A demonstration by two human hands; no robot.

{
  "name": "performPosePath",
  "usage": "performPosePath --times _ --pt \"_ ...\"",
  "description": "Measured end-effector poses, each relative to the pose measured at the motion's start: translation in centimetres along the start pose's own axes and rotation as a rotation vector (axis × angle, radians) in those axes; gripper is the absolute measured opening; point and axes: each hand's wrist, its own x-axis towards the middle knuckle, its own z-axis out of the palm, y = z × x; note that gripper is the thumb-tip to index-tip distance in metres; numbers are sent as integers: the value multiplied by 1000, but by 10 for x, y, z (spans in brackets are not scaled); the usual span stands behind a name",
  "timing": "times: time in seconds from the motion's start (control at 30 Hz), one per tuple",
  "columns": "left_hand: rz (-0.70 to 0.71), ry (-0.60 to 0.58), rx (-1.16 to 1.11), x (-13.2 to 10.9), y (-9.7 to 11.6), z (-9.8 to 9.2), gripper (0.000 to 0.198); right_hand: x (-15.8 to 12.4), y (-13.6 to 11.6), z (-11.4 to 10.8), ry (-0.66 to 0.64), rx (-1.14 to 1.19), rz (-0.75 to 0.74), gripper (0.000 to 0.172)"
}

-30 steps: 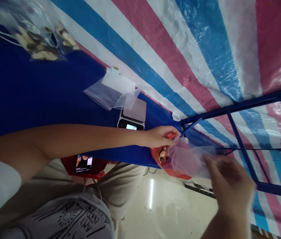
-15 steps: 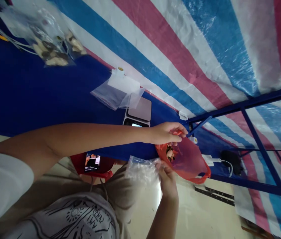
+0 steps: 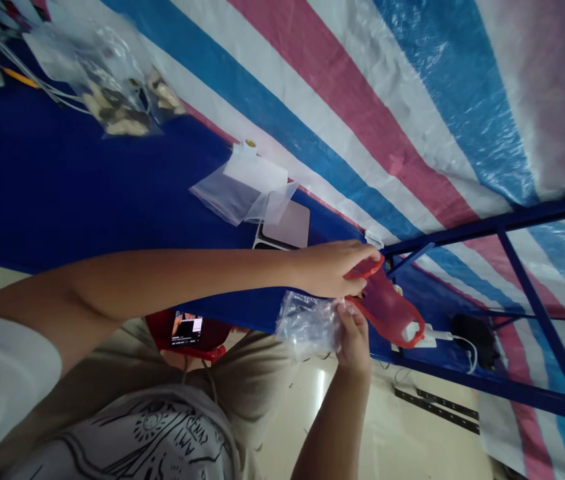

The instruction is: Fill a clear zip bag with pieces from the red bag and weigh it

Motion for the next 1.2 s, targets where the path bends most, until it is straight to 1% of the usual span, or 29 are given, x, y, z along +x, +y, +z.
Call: performPosePath --times 0.07,0.1,0.13,0.2,0.23,0.27,0.33,0.37,0.4,0.47,0.53,0.63,0.73,0.8,0.83,0.93,1.0,1.07,1.2 --pt "-30 19 29 -11 6 -14 35 -18 -9 0 -35 35 -16 33" --pt "-80 11 2 -21 9 -21 38 -26 -14 1 -57 55 -32 33" --pt "-147 -21 -53 -32 11 -28 43 -33 -20 3 -84 74 -48 33" --pt "-330 -122 -215 -61 13 -39 53 -41 -29 11 -141 118 -81 33" --pt "-417 -197 -284 -78 14 -44 56 -43 -33 17 -162 140 -95 32" --pt "-482 -222 -343 -95 15 -47 58 -44 -35 24 -172 160 -107 31" --pt "-525 -205 -450 -128 15 -51 62 -41 -36 43 -156 189 -136 28" --pt "-543 -145 -473 -143 14 -52 62 -39 -35 54 -140 192 -153 28" --pt "-563 -58 -463 -155 13 -53 59 -37 -34 66 -126 183 -170 28" --pt "-611 160 -381 -176 11 -57 49 -34 -30 92 -115 142 -192 30" --pt "-665 357 -291 -193 8 -66 43 -33 -26 121 -135 106 -181 34" --pt "-703 585 -160 -216 3 -89 43 -36 -23 167 -215 92 -118 41" --pt "-703 764 38 -241 -7 -116 45 -38 -24 210 -317 47 -89 43" --pt "-706 832 151 -258 -14 -133 45 -38 -27 233 -366 -21 -117 43" --pt "-700 847 203 -265 -17 -141 44 -37 -29 241 -376 -69 -142 43" --pt "-662 839 355 -279 -21 -157 42 -32 -34 257 -352 -225 -236 41" --pt "-645 828 419 -283 -20 -161 42 -30 -37 260 -325 -298 -309 40" --pt "-645 828 433 -283 -18 -161 43 -29 -38 259 -304 -346 -376 40" --pt "-624 820 436 -282 -15 -160 47 -31 -38 255 -248 -401 -429 32"
